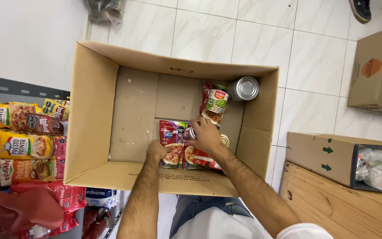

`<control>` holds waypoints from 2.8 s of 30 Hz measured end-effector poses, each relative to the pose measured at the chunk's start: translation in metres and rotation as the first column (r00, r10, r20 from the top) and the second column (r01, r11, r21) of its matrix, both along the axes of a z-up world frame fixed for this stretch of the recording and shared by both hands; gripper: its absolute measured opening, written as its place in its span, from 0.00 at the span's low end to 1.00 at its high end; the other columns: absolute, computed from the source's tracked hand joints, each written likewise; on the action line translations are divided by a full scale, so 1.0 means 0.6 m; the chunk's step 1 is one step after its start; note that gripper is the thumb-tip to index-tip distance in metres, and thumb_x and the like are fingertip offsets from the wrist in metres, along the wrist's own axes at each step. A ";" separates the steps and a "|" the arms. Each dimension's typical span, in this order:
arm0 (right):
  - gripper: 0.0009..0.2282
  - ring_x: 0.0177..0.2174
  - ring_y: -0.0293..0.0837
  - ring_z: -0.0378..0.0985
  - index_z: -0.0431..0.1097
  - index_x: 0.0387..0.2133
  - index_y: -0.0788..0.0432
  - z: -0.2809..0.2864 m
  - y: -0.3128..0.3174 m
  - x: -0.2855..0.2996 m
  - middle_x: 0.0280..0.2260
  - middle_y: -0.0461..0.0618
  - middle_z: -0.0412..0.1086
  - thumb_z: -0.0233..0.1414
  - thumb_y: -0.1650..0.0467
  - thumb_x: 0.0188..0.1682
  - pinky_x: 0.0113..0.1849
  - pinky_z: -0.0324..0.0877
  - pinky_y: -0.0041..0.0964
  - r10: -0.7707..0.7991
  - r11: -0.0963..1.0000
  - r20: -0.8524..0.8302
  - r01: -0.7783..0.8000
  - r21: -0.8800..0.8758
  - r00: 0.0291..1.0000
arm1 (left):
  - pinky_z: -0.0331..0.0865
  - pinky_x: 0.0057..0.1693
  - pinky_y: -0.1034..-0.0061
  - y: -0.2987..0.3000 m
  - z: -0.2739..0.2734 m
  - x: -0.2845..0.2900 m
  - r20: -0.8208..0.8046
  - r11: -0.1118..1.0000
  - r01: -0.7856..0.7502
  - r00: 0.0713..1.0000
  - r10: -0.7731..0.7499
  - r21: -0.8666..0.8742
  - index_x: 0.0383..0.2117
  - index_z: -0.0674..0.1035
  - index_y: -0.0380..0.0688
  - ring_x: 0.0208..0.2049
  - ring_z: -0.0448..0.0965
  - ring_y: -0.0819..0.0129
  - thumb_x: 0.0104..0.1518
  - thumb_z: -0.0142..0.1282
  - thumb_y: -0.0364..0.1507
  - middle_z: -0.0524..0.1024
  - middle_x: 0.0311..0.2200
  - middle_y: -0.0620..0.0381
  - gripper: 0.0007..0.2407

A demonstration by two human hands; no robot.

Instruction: The person takes various grocery items including cans, cartons, and packets from a cardboard box on the floor and places them onto a metal shelf.

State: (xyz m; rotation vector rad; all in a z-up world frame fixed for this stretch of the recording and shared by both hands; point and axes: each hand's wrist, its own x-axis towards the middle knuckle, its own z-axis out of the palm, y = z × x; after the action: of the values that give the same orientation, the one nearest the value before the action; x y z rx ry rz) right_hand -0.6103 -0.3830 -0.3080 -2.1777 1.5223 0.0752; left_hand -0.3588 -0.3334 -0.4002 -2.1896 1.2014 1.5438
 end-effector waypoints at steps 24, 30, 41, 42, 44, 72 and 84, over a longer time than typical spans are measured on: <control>0.15 0.53 0.61 0.79 0.72 0.56 0.52 0.001 -0.103 0.082 0.54 0.61 0.70 0.58 0.70 0.55 0.51 0.76 0.54 0.161 0.904 0.022 -0.138 -0.406 0.987 | 0.76 0.58 0.53 -0.010 0.084 0.043 -0.055 0.966 -0.192 0.981 0.185 -0.172 0.43 0.87 0.44 0.57 0.83 0.45 0.56 0.68 0.39 0.86 0.43 0.44 0.15; 0.17 0.47 0.55 0.83 0.71 0.58 0.55 -0.086 -0.010 0.080 0.49 0.55 0.74 0.54 0.72 0.54 0.44 0.81 0.47 0.314 0.948 -0.146 -0.317 0.004 0.938 | 0.77 0.57 0.56 -0.007 0.071 0.049 -0.029 0.957 -0.246 0.969 0.244 -0.156 0.42 0.87 0.49 0.55 0.84 0.51 0.55 0.69 0.40 0.87 0.41 0.49 0.13; 0.07 0.42 0.55 0.82 0.72 0.43 0.54 -0.188 -0.030 0.107 0.42 0.54 0.73 0.51 0.71 0.53 0.42 0.74 0.51 0.213 0.974 -0.235 -0.225 -0.025 0.948 | 0.77 0.56 0.53 0.006 0.103 0.049 -0.029 0.958 -0.232 0.973 0.231 -0.170 0.44 0.87 0.45 0.55 0.84 0.44 0.57 0.68 0.38 0.86 0.43 0.43 0.14; 0.06 0.41 0.55 0.82 0.74 0.41 0.54 -0.194 -0.031 0.105 0.40 0.54 0.73 0.51 0.71 0.54 0.40 0.74 0.51 0.189 0.977 -0.208 -0.205 -0.055 0.960 | 0.77 0.57 0.53 0.004 0.109 0.045 -0.030 0.960 -0.223 0.975 0.221 -0.170 0.45 0.87 0.45 0.56 0.84 0.44 0.57 0.68 0.38 0.86 0.44 0.43 0.14; 0.06 0.41 0.56 0.82 0.75 0.41 0.55 -0.147 -0.025 0.105 0.40 0.55 0.73 0.52 0.71 0.54 0.40 0.75 0.52 0.192 0.976 -0.196 -0.208 -0.059 0.962 | 0.77 0.57 0.54 0.009 0.106 0.044 -0.034 0.960 -0.229 0.973 0.227 -0.163 0.44 0.87 0.46 0.56 0.84 0.45 0.57 0.68 0.39 0.86 0.44 0.45 0.14; 0.04 0.40 0.55 0.82 0.68 0.41 0.54 0.071 -0.048 0.036 0.41 0.49 0.67 0.47 0.69 0.64 0.42 0.80 0.46 0.561 0.828 0.339 -0.512 -0.231 0.755 | 0.76 0.64 0.52 0.029 0.194 0.046 -0.019 0.921 -0.211 0.976 0.216 -0.327 0.51 0.84 0.50 0.58 0.84 0.47 0.64 0.61 0.40 0.87 0.47 0.48 0.14; 0.03 0.42 0.56 0.85 0.72 0.43 0.48 0.198 -0.076 0.070 0.42 0.45 0.71 0.55 0.70 0.58 0.44 0.81 0.50 0.467 0.878 0.417 -0.352 -0.324 0.780 | 0.79 0.53 0.50 0.097 0.377 0.073 -0.303 0.514 -0.513 0.846 0.440 -0.687 0.42 0.83 0.46 0.49 0.87 0.41 0.64 0.64 0.37 0.87 0.39 0.42 0.10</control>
State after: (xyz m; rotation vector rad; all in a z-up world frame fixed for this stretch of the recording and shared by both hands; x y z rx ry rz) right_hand -0.5680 -0.4284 -0.1889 -2.4324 0.7837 -0.4972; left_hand -0.3148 -0.2755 -0.1743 -3.2724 1.5597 1.4746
